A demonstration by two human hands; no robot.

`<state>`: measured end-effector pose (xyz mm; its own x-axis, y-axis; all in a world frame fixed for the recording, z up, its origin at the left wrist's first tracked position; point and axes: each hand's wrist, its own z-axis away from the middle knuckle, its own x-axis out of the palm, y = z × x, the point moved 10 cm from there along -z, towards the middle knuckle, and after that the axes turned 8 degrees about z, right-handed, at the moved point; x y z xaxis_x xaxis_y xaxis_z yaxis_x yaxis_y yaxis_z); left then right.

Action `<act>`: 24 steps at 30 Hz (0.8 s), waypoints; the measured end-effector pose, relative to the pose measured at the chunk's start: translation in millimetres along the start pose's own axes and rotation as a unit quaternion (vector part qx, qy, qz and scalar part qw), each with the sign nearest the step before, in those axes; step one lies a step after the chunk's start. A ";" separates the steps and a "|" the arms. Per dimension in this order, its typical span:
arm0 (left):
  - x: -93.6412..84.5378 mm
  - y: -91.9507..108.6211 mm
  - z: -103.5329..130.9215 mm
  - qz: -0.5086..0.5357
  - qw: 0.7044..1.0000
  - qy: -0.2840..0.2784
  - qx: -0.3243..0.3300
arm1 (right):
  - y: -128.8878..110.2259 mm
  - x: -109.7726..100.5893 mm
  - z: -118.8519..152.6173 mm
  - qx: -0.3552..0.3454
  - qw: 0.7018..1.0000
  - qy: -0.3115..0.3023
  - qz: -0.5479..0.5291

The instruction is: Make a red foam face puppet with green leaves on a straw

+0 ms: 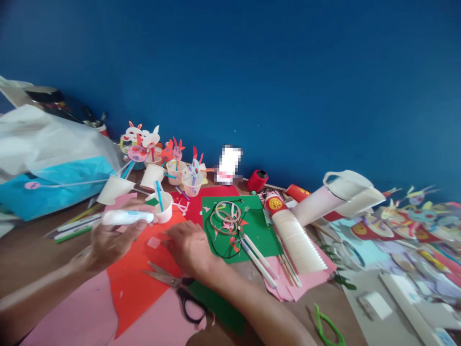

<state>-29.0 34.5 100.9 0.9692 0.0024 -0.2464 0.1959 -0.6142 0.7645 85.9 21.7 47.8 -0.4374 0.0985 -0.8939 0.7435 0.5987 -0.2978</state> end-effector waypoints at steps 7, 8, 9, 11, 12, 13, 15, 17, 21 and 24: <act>16.3 -7.4 8.0 -0.041 0.997 -0.063 -0.025 | -29.4 52.0 -16.8 -0.071 0.984 -0.041 0.160; 16.4 -7.3 8.2 -0.043 0.997 -0.064 -0.031 | -30.7 53.2 -14.2 -0.083 0.984 -0.050 0.152; 16.3 -7.4 8.4 -0.044 0.996 -0.062 -0.038 | -29.6 50.3 -10.6 -0.087 0.985 -0.056 0.135; 19.4 -9.4 9.4 -0.037 0.995 -0.069 -0.058 | -13.4 29.7 -3.2 -0.042 0.996 -0.049 0.057; 22.7 -11.8 10.7 -0.028 0.994 -0.077 -0.072 | -1.0 16.4 0.9 -0.009 0.999 -0.046 0.001; 27.5 -15.2 12.5 -0.018 0.992 -0.089 -0.089 | 12.5 3.1 5.1 0.024 0.996 -0.046 -0.068; 40.4 -24.5 18.3 0.010 0.983 -0.119 -0.136 | 46.1 -25.3 13.1 0.115 0.970 -0.009 -0.213; 56.1 -34.1 26.5 0.044 0.967 -0.159 -0.193 | 74.0 -41.8 20.3 0.190 0.912 0.035 -0.362; 77.8 -36.0 37.2 0.089 0.939 -0.219 -0.248 | 81.5 -39.5 20.3 0.211 0.830 0.052 -0.514; 81.8 -27.2 36.8 0.093 0.937 -0.243 -0.235 | 74.0 -29.8 17.6 0.211 0.813 0.049 -0.541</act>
<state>39.5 22.4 38.0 0.8330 -0.5000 -0.2370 0.1841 -0.1534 0.9709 162.8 49.0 46.5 -0.9735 -0.2284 -0.0080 -0.0043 0.0534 -0.9986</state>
